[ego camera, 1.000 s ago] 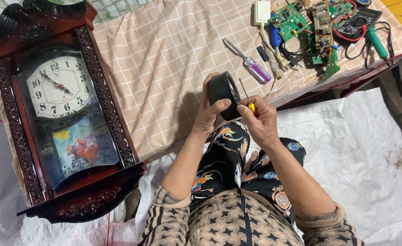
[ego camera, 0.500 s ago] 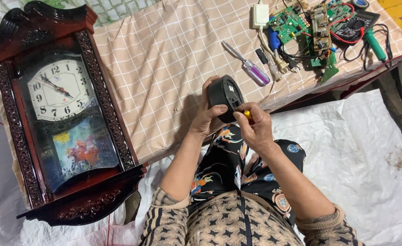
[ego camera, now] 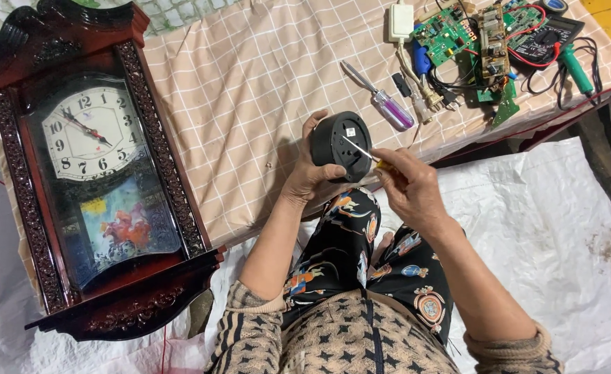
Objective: Reassembling a small clock mechanism using a screwdriver and manual manipulation of internal components.
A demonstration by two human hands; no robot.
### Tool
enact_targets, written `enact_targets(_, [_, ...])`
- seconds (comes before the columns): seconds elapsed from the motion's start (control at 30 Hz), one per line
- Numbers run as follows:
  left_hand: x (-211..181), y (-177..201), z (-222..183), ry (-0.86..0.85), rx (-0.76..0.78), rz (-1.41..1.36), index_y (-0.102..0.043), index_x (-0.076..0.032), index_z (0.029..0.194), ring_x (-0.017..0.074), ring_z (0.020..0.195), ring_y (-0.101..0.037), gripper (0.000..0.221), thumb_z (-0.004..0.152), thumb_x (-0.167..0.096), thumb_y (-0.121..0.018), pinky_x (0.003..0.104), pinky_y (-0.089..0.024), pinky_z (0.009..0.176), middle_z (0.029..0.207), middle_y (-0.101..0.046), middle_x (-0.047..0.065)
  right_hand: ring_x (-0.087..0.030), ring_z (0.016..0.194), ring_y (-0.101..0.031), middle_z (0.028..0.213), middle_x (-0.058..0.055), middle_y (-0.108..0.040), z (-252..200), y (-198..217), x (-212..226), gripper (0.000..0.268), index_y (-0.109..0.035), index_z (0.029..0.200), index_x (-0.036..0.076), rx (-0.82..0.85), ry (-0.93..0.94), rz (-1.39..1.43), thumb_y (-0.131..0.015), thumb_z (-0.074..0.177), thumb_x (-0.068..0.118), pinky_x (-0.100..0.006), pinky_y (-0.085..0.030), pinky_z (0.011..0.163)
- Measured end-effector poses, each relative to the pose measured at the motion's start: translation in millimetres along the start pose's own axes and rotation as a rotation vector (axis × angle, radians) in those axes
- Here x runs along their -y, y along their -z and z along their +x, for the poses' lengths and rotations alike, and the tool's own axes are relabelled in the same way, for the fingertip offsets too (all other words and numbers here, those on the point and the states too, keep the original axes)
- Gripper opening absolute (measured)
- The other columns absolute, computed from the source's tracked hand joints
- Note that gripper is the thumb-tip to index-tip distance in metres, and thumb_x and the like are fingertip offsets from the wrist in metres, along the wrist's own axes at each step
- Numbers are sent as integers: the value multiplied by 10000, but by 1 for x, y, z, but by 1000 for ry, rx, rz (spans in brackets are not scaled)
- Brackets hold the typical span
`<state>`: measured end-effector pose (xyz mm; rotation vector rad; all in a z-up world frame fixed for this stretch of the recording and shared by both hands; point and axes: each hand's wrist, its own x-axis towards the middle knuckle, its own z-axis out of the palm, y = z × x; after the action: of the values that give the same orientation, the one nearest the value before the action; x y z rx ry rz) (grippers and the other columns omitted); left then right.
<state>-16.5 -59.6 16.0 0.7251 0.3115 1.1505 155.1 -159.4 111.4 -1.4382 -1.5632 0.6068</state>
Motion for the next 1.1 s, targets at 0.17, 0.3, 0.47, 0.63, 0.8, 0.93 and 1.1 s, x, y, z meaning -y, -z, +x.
enact_targets(0.17, [2, 8, -2, -48, 5, 262, -351, -205, 1594, 199, 1313, -551, 1316, 489, -40, -1048, 323, -475, 1143, 1443, -572, 72, -273, 702, -661, 858, -160, -680, 10, 10, -1, 223, -774, 1120, 58, 2, 26, -68, -722, 923, -32, -303, -491, 543])
enact_targets(0.3, [2, 11, -6, -44, -44, 418, -423, -160, 1566, 201, 1323, -539, 1251, 495, -94, -1066, 327, -450, 1164, 1450, -560, 93, -333, 682, -672, 875, -208, -684, 21, 12, 6, 216, -783, 1068, 23, 88, 58, -158, -734, 884, -77, -347, -515, 518])
enact_targets(0.47, [-4, 3, -11, -55, -69, 528, -453, -166, 1547, 188, 1336, -529, 1247, 471, -183, -1083, 353, -390, 1194, 1430, -581, 81, -371, 678, -673, 841, -173, -680, 24, 12, 8, 207, -782, 1046, 74, 140, 111, -269, -746, 875, -37, -392, -514, 535])
enact_targets(0.63, [-8, 6, -11, -56, -60, 665, -414, -214, 1585, 200, 1388, -477, 1318, 454, -290, -1086, 386, -321, 1225, 1489, -526, 65, -365, 677, -678, 847, -158, -688, 27, 17, 16, 189, -784, 1034, 93, 176, 132, -320, -731, 886, -12, -412, -514, 554])
enact_targets(0.8, [-20, 0, -14, -52, -26, 753, -444, -192, 1567, 212, 1410, -434, 1322, 424, -374, -1083, 413, -264, 1246, 1500, -475, 74, -357, 681, -676, 839, -115, -679, 27, 20, 18, 188, -780, 1036, 150, 217, 133, -401, -732, 887, 46, -427, -515, 560])
enact_targets(0.93, [-24, 3, -14, -61, -14, 807, -444, -196, 1564, 222, 1419, -422, 1326, 422, -421, -1078, 428, -254, 1249, 1496, -458, 71, -366, 685, -670, 844, -107, -674, 27, 19, 23, 183, -770, 1040, 161, 218, 141, -415, -719, 895, 63, -438, -507, 559])
enact_targets(1.1, [-25, 3, -17, -81, -12, 847, -479, -188, 1526, 215, 1416, -433, 1283, 424, -485, -1066, 422, -264, 1248, 1475, -458, 59, -359, 661, -673, 834, -113, -686, 26, 18, 34, 175, -772, 1008, 137, 258, 143, -461, -719, 876, 36, -435, -508, 553])
